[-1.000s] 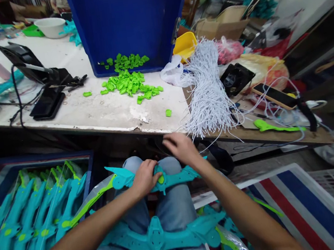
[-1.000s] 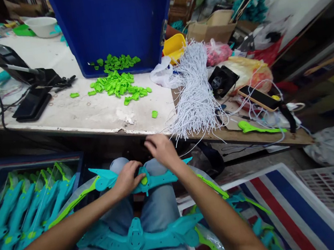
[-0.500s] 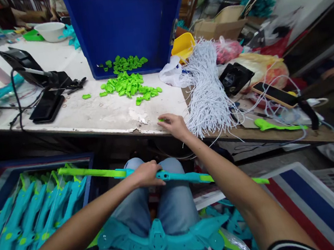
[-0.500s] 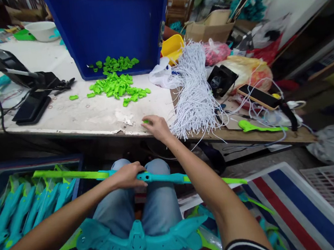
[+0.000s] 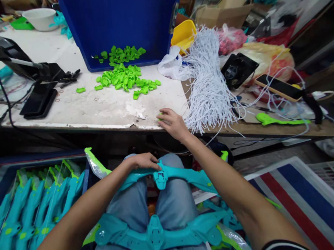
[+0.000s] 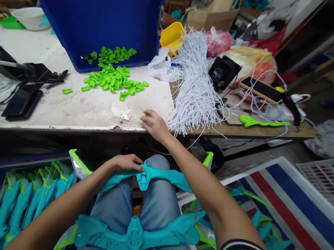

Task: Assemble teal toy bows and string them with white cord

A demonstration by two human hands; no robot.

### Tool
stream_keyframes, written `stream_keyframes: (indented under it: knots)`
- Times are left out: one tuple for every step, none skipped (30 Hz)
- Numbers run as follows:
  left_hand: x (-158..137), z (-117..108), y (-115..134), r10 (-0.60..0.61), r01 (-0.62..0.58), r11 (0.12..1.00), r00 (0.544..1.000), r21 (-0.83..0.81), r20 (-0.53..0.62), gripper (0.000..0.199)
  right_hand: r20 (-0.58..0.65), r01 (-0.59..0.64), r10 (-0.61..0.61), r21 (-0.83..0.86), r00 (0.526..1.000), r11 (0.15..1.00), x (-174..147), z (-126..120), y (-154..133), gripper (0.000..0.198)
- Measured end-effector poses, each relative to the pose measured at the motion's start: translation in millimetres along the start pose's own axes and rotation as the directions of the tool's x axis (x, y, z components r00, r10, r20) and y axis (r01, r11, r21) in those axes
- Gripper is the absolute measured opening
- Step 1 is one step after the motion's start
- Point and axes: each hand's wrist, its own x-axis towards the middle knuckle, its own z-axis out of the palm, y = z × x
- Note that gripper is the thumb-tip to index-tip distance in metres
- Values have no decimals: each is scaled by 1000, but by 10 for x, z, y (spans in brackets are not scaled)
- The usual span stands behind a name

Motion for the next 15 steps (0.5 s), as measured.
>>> stream_keyframes:
  knots:
    - [-7,-18,8,-20,20,1000,1000,-13,8,29,41,8,-5,-81,999,997,-20,-8,-10,19]
    - [-15,-34,15,-43,44,998,999,-35,21,29,70,5,7,-163,998,987,-37,-23,-18,18]
    - [-24,-45,19,-62,64,996,997,-58,36,29,83,-10,30,-236,996,972,-46,-43,-23,17]
    - [-31,-52,22,-74,77,994,996,-75,49,29,86,-30,58,-297,995,955,-47,-64,-27,16]
    - [-37,-54,24,-77,81,993,996,-82,53,29,84,-50,83,-341,993,939,-39,-84,-33,15]
    - [-42,-53,26,-73,77,994,996,-80,50,29,78,-69,104,-369,992,927,-26,-101,-43,15]
    - [-45,-48,27,-63,66,995,997,-72,41,30,67,-87,122,-383,990,920,-15,-115,-61,15]
    - [-48,-42,27,-49,51,997,998,-59,29,32,53,-101,131,-385,990,917,-13,-124,-91,15]
    - [-50,-36,27,-35,36,998,999,-45,20,34,39,-106,130,-376,991,921,-29,-131,-135,15]
    - [-52,-30,25,-24,24,999,1000,-29,12,36,34,-97,116,-353,993,931,-73,-134,-193,16]
    - [-53,-25,20,-13,13,1000,1000,-12,5,38,39,-74,91,-315,995,946,-152,-136,-264,17]
    - [-54,-22,12,-3,3,1000,1000,5,-4,40,60,-40,58,-265,997,963,-270,-135,-345,18]
    - [-53,-18,2,1,-1,1000,1000,20,-16,41,96,-1,21,-207,995,978,-424,-130,-429,19]
    - [-50,-14,-9,-1,2,1000,1000,30,-30,42,144,37,-16,-148,990,988,-608,-120,-509,19]
    - [-44,-9,-20,-7,8,999,999,32,-43,44,195,68,-48,-98,980,993,-810,-104,-577,20]
